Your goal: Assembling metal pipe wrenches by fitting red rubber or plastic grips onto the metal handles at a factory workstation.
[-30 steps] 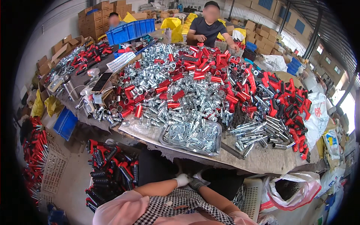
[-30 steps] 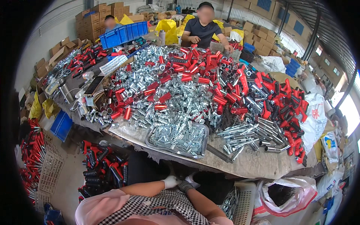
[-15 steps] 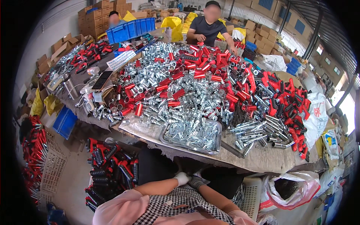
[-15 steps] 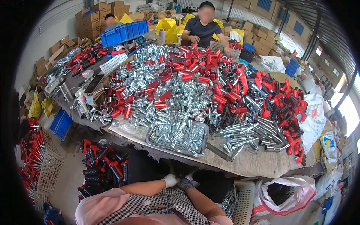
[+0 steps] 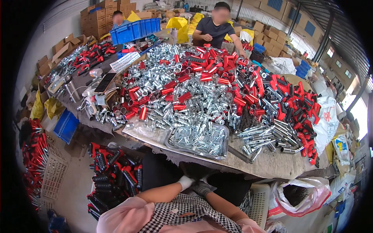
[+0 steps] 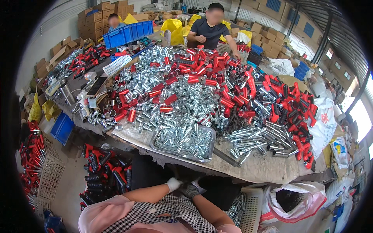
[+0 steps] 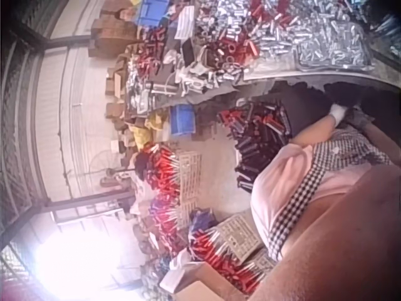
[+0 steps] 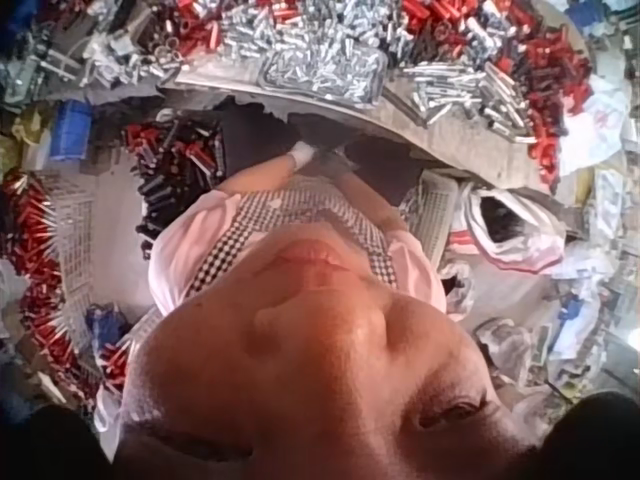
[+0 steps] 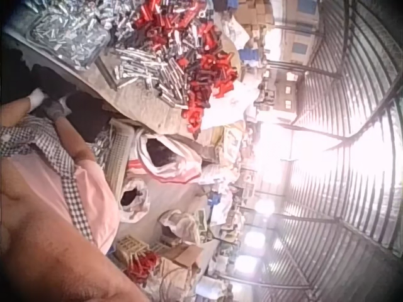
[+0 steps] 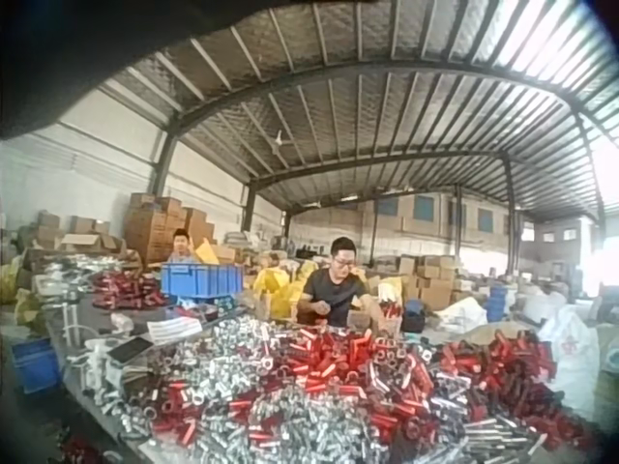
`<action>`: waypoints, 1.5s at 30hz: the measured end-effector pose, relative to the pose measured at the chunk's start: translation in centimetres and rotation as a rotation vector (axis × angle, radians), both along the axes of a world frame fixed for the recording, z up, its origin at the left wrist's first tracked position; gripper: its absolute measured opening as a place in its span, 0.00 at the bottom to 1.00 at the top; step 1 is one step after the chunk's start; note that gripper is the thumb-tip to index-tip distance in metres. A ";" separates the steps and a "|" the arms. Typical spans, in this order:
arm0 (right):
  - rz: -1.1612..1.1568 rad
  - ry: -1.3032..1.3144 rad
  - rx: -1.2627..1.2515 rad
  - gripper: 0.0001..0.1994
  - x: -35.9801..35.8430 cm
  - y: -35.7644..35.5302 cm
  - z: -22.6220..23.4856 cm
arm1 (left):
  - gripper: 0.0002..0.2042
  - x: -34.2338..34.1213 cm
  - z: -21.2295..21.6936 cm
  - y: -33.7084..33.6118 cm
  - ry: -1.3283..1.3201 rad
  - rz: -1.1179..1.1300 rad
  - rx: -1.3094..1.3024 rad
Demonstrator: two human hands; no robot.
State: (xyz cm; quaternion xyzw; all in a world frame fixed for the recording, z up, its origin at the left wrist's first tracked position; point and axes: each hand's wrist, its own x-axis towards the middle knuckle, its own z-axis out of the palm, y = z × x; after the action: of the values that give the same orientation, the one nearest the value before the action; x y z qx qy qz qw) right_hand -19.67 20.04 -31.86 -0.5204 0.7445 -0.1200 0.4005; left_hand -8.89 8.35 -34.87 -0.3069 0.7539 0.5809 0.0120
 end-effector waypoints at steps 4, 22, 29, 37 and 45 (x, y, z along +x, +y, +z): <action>-0.091 0.011 -0.207 0.40 -0.5 0.0 -1.6 | 0.22 -0.1 3.2 0.9 0.037 -0.175 0.147; -0.205 0.129 0.095 0.43 0.3 0.0 1.7 | 0.18 1.0 5.4 0.4 -0.089 -0.293 0.128; -0.230 -0.053 0.168 0.50 -2.2 0.6 -9.7 | 0.15 0.7 7.6 1.1 -0.014 -0.268 -0.171; -0.194 0.059 0.050 0.45 -2.8 1.2 -14.3 | 0.17 0.9 9.0 1.4 -0.060 -0.292 -0.325; -0.123 0.137 0.021 0.37 -2.5 1.0 -13.4 | 0.17 1.0 9.7 1.6 0.027 -0.342 -0.557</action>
State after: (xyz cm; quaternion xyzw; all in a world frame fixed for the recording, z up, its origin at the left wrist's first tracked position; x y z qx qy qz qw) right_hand -22.14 21.06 -45.23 -0.4763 0.8020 -0.1010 0.3461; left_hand -7.88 9.99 -25.22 -0.1595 0.9245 0.3460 0.0151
